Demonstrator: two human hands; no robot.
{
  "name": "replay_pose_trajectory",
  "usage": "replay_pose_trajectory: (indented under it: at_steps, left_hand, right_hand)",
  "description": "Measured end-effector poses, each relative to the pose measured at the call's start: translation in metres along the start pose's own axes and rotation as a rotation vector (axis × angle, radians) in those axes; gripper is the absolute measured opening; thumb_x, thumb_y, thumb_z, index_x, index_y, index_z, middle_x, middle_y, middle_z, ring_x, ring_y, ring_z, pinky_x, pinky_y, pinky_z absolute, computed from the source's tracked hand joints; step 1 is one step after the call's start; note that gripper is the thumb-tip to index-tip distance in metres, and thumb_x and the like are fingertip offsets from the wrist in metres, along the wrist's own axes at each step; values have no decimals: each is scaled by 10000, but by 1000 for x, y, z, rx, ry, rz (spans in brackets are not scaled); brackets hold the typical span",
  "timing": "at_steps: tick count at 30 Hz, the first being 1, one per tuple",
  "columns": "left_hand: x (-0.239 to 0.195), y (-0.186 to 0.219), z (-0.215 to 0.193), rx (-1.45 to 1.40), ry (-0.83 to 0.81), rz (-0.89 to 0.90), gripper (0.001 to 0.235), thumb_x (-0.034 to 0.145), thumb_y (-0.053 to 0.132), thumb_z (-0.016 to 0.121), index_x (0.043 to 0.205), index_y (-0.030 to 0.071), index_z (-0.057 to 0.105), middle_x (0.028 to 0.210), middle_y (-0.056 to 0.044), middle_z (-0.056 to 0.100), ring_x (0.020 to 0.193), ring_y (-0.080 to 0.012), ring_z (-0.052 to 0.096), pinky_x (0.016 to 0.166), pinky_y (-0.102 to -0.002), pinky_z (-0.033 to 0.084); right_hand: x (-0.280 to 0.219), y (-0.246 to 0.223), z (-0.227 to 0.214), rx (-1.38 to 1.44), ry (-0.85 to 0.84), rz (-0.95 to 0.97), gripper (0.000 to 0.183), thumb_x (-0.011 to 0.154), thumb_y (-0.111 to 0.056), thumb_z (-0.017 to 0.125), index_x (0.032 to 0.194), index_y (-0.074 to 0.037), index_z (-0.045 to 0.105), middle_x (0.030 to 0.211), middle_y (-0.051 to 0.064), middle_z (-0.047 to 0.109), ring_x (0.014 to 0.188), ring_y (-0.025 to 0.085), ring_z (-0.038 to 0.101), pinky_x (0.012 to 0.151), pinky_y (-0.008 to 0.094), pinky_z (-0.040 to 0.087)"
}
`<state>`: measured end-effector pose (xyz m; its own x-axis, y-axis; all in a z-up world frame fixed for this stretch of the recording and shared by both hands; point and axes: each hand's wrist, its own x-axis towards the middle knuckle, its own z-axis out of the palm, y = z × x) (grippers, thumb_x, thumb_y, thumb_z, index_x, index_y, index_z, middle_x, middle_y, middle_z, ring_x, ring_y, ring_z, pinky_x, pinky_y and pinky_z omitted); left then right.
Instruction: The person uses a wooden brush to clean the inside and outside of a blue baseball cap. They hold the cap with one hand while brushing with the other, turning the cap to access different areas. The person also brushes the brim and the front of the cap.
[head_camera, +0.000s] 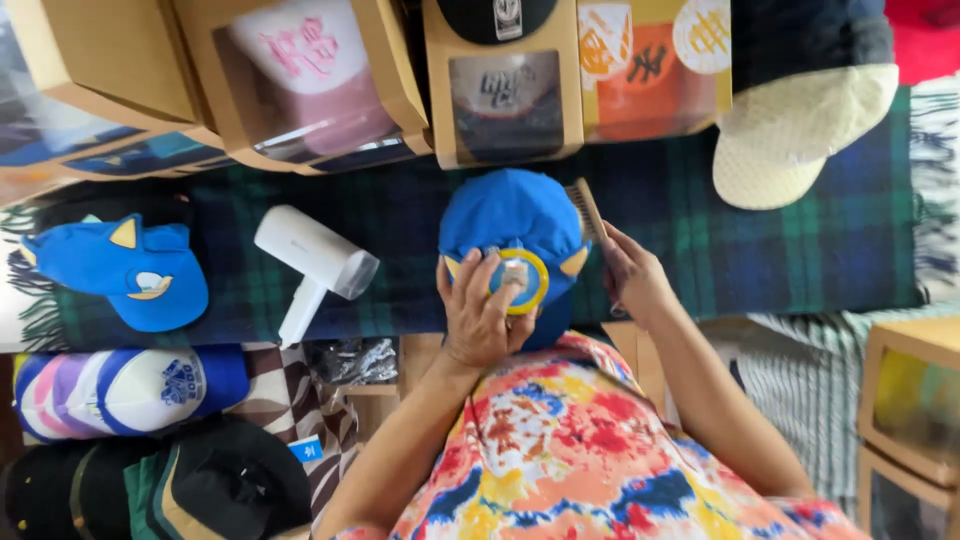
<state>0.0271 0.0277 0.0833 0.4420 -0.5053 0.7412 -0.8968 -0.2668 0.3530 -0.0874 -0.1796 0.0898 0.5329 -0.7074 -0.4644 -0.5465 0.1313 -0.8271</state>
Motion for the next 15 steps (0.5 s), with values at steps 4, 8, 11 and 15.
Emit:
replay_pose_trajectory:
  at_steps: [4,8,11,15]
  left_hand:
    - [4,1,5,16,50,12,303,975,451,548,1072,169,597,1340,-208,604,1304,-431,545,1049,-738,349]
    - [11,2,3,19,63,18,294,955,433,602,1065,162,580,1350,-208,608,1310,-426,541,1072,-709,340]
    - [7,-1,1,34,46,42,327,961,468,574,1074,162,579,1344,-209,602,1316,-422,535,1041,-712,376]
    - [3,5,2,41,36,39,342,947,470,570,1085,158,592,1328,-215,612,1286,-413,558,1033,-707,385]
  right_hand:
    - [-13,-8,-10,-11,45,-227,346,1071,-204,538,1398,-125,621,588,85,577,456,191,554,406,323,456]
    - [-37,-48,0,-268,-25,-570,435,1061,-231,573,1489,-153,567,1173,189,738,1060,406,697,850,532,559]
    - [-33,-39,2,-254,4,-116,357,1079,-435,525,1414,-364,626,1130,156,740,1090,352,696,925,502,546]
    - [-42,-45,-19,-323,9,-69,423,1019,-469,597,1418,-328,615,1347,83,679,1289,363,589,1069,518,476]
